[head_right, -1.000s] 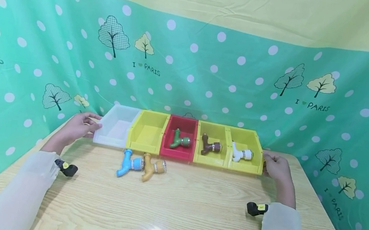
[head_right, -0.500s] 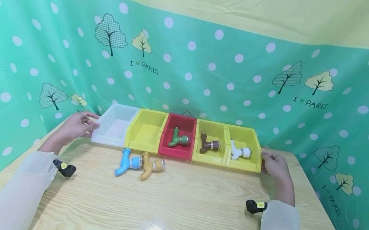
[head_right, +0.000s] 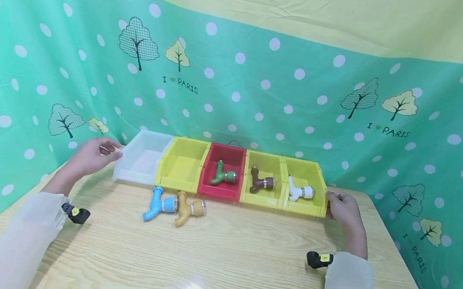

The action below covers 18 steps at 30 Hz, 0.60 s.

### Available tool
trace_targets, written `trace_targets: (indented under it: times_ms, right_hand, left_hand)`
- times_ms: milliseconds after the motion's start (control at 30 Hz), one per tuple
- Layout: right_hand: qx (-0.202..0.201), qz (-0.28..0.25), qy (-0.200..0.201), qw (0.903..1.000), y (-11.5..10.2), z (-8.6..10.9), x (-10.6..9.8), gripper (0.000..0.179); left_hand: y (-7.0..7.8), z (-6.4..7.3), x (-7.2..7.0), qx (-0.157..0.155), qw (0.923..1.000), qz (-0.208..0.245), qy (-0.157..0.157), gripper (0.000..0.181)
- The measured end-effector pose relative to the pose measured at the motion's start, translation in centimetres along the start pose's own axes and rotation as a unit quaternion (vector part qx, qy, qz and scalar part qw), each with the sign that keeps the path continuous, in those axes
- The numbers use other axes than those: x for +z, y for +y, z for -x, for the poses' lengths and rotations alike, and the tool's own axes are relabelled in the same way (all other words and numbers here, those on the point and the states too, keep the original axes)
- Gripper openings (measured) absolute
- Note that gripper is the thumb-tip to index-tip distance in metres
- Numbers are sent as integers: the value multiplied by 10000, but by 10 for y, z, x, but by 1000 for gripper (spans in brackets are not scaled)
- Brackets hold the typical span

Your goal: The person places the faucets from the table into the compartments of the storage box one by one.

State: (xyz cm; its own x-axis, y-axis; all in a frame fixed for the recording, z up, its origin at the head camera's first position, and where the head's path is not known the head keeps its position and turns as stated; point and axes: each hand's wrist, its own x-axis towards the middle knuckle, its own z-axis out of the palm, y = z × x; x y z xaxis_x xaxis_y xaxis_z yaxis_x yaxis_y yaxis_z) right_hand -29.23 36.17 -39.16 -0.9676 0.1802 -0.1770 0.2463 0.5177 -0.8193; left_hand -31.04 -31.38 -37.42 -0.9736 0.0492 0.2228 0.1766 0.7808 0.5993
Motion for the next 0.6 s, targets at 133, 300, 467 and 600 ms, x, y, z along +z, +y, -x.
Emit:
trace_targets:
  times_ms: [133,300,467,600]
  right_hand:
    - [29,42,4,10000,-2,1,0,67]
    - [-26,67,26,10000,-1,1,1,66]
    - [-69,71,54,9999,0,1,1,66]
    - [-78,47,112,9999,-1,2,2,63]
  left_hand:
    - [16,8,-3,514,9981,-327,86,34]
    - [36,16,4,1230,9897,-680,-262,25]
    - [54,22,19,2109,9679,-1123,-780,16]
    - [63,26,31,2748,9441,-1326,-1250,16]
